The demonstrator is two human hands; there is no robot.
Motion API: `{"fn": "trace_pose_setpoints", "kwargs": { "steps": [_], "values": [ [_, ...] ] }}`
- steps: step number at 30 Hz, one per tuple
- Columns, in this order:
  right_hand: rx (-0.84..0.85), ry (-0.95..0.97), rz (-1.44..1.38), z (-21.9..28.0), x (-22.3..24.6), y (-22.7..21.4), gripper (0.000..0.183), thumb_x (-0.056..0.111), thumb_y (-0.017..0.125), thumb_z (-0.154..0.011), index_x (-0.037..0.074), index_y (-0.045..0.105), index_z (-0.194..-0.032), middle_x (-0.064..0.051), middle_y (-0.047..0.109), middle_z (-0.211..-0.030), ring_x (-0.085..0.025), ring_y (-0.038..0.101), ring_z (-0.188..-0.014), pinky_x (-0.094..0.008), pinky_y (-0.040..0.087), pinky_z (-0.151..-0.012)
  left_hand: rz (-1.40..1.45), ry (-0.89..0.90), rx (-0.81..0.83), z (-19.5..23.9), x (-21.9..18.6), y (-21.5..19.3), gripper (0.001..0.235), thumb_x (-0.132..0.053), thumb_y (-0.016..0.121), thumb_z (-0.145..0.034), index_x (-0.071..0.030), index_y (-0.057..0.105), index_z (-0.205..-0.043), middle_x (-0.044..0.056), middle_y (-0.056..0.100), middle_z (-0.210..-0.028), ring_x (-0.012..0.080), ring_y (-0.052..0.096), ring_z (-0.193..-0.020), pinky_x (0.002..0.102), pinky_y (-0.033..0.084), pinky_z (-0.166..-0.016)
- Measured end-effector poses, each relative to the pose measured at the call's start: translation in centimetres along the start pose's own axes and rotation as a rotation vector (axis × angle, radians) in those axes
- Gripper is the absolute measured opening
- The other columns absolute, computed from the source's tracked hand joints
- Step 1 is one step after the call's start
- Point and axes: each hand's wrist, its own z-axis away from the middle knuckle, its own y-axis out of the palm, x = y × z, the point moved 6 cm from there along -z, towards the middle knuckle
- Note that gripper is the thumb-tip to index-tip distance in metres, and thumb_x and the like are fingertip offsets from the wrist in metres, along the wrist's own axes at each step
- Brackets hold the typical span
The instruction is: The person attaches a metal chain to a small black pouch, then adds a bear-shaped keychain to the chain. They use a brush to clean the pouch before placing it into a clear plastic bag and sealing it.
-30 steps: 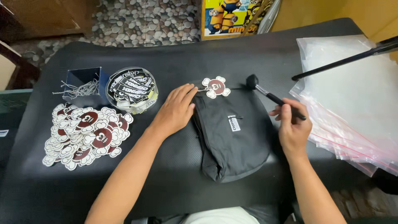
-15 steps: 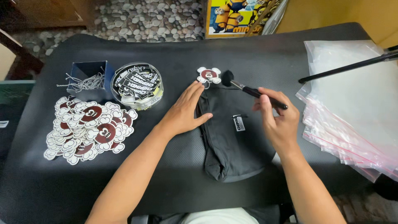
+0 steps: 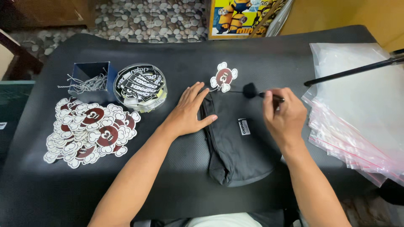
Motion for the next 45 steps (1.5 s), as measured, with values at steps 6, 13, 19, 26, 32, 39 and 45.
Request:
{"fn": "trace_pose_setpoints", "kwargs": {
  "steps": [6, 13, 19, 26, 32, 39, 45],
  "values": [
    [0.074, 0.139, -0.262, -0.2, 1.4, -0.4, 0.01, 0.012, 0.069, -0.107, 0.006, 0.075, -0.101, -0.009, 0.064, -0.069, -0.029, 0.065, -0.061, -0.036, 0.052, -0.062, 0.022, 0.007, -0.016, -0.1, 0.2, 0.0, 0.09, -0.059, 0.067, -0.09, 0.001, 0.04, -0.151, 0.026, 0.033, -0.157, 0.0414, 0.024, -0.153, 0.054, 0.019, -0.126],
    [0.196, 0.314, -0.532, 1.5, -0.2, -1.7, 0.014, 0.014, 0.062, -0.107, 0.011, 0.075, -0.109, -0.004, 0.069, -0.071, -0.02, 0.068, -0.069, -0.033, 0.054, -0.076, 0.045, 0.007, -0.036, -0.1, 0.2, 0.1, 0.089, -0.059, 0.068, -0.09, 0.0, 0.041, -0.151, 0.026, 0.033, -0.157, 0.0417, 0.025, -0.153, 0.054, 0.019, -0.126],
    [0.255, 0.372, -0.503, 3.1, -0.8, -4.5, 0.018, 0.013, 0.058, -0.109, 0.007, 0.075, -0.107, -0.008, 0.069, -0.07, -0.022, 0.068, -0.068, -0.035, 0.054, -0.076, 0.06, -0.015, -0.016, 0.1, 0.2, 0.1, 0.083, -0.055, 0.067, -0.093, -0.001, 0.04, -0.151, 0.027, 0.031, -0.158, 0.0432, 0.022, -0.153, 0.054, 0.017, -0.126],
    [0.284, 0.429, -0.348, 3.1, 0.2, -6.9, 0.023, 0.018, 0.056, -0.111, 0.004, 0.072, -0.102, -0.005, 0.07, -0.08, -0.015, 0.066, -0.084, -0.028, 0.05, -0.081, 0.085, 0.017, -0.032, 0.1, 0.2, 0.2, 0.078, -0.044, 0.065, -0.097, -0.001, 0.033, -0.154, 0.022, 0.024, -0.162, 0.0369, 0.016, -0.155, 0.053, 0.018, -0.126],
    [0.315, 0.644, -0.552, 6.6, -3.2, -6.4, 0.034, 0.016, 0.053, -0.109, -0.001, 0.068, -0.084, -0.009, 0.067, -0.066, -0.018, 0.06, -0.058, -0.028, 0.048, -0.066, 0.088, 0.018, -0.052, 0.1, 0.4, 0.2, 0.078, -0.046, 0.065, -0.096, 0.0, 0.036, -0.153, 0.021, 0.028, -0.161, 0.0366, 0.021, -0.154, 0.053, 0.021, -0.125],
    [0.104, 0.763, -0.42, 6.6, -5.3, -8.2, 0.032, 0.015, 0.053, -0.116, -0.003, 0.065, -0.092, -0.011, 0.057, -0.053, -0.014, 0.053, -0.048, -0.024, 0.046, -0.066, 0.173, -0.228, 0.007, -1.2, 1.2, -0.3, 0.079, -0.052, 0.057, -0.096, -0.004, 0.033, -0.153, 0.018, 0.029, -0.161, 0.0341, 0.027, -0.151, 0.049, 0.024, -0.121],
    [0.163, 0.489, -0.582, 5.1, -3.9, -5.2, 0.015, 0.009, 0.063, -0.107, -0.002, 0.074, -0.109, -0.018, 0.075, -0.085, -0.025, 0.074, -0.076, -0.034, 0.06, -0.073, 0.047, -0.396, -0.104, -5.2, 5.1, 1.2, 0.076, -0.057, 0.06, -0.098, -0.002, 0.043, -0.148, 0.015, 0.061, -0.133, 0.0324, 0.049, -0.134, 0.052, 0.037, -0.107]
  ]
}}
